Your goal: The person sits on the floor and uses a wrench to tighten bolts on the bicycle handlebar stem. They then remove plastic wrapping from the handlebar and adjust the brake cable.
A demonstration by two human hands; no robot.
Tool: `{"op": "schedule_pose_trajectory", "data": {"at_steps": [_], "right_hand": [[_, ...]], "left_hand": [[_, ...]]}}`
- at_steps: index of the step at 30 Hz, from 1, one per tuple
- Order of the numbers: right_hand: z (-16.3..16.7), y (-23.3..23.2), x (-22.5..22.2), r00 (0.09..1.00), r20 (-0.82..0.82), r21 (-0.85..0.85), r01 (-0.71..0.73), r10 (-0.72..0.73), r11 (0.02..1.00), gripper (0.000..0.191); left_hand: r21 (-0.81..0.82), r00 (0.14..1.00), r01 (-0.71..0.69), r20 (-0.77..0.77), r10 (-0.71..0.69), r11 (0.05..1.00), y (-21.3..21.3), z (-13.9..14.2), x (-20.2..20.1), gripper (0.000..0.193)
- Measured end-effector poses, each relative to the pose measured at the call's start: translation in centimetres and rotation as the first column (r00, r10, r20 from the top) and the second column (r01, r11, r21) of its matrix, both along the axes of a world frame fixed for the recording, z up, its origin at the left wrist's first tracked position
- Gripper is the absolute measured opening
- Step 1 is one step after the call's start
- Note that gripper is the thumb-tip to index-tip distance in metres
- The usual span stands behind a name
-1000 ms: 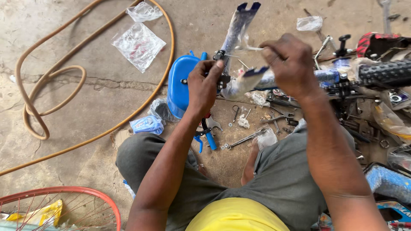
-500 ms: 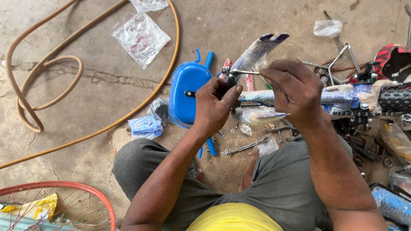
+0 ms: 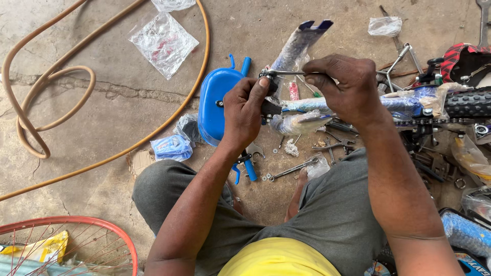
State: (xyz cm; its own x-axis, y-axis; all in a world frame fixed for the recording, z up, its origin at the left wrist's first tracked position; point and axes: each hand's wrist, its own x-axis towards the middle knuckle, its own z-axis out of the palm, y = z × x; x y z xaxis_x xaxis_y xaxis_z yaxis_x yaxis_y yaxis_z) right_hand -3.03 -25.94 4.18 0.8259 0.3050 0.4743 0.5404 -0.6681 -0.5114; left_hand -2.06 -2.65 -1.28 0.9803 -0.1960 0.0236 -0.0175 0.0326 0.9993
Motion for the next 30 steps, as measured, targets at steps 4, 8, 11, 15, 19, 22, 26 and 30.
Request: {"op": "schedule_pose_trajectory", "data": {"at_steps": [4, 8, 11, 15, 19, 22, 26, 30], "right_hand": [[-2.1, 0.1, 0.3, 0.989, -0.134, -0.083, 0.048, -0.059, 0.995, 0.010], [-3.8, 1.1, 0.4, 0.995, -0.097, 0.140, 0.008, 0.006, 0.990, 0.022], [-4.4, 1.6, -0.1, 0.968, -0.249, 0.346, 0.067, 0.023, 0.936, 0.026], [-5.4, 1.9, -0.5, 0.911, -0.406, 0.569, 0.186, 0.076, 0.801, 0.023], [-6.0, 1.4, -0.4, 0.920, -0.378, 0.669, 0.195, 0.102, 0.717, 0.018], [-6.1, 1.1, -0.3, 0.914, -0.377, 0.708, 0.181, 0.149, 0.683, 0.017], [-5.5, 1.1, -0.1, 0.913, -0.363, 0.708, 0.141, 0.185, 0.692, 0.016], [-5.0, 1.3, -0.3, 0.920, -0.357, 0.663, 0.129, 0.159, 0.737, 0.015]], "left_hand": [[-0.524, 0.879, -0.076, -0.436, -0.191, 0.848, -0.7, 0.2, 0.8, 0.035], [-0.384, 0.877, -0.164, -0.478, -0.044, 0.909, -0.9, -0.2, 0.6, 0.028], [-0.189, 0.962, -0.119, -0.264, 0.066, 0.975, -0.9, -1.0, 0.4, 0.039], [-0.554, 0.924, 0.083, -0.268, -0.272, 0.828, -0.2, -1.8, 0.6, 0.057], [-0.677, 0.866, 0.139, -0.272, -0.421, 0.723, 0.1, -1.6, 1.3, 0.061], [-0.753, 0.797, 0.203, -0.245, -0.552, 0.626, 0.5, -1.4, 1.9, 0.064], [-0.771, 0.706, 0.286, -0.232, -0.669, 0.569, 1.2, -1.4, 3.1, 0.057], [-0.748, 0.702, 0.322, -0.222, -0.676, 0.581, 1.1, -1.0, 3.7, 0.058]]}}
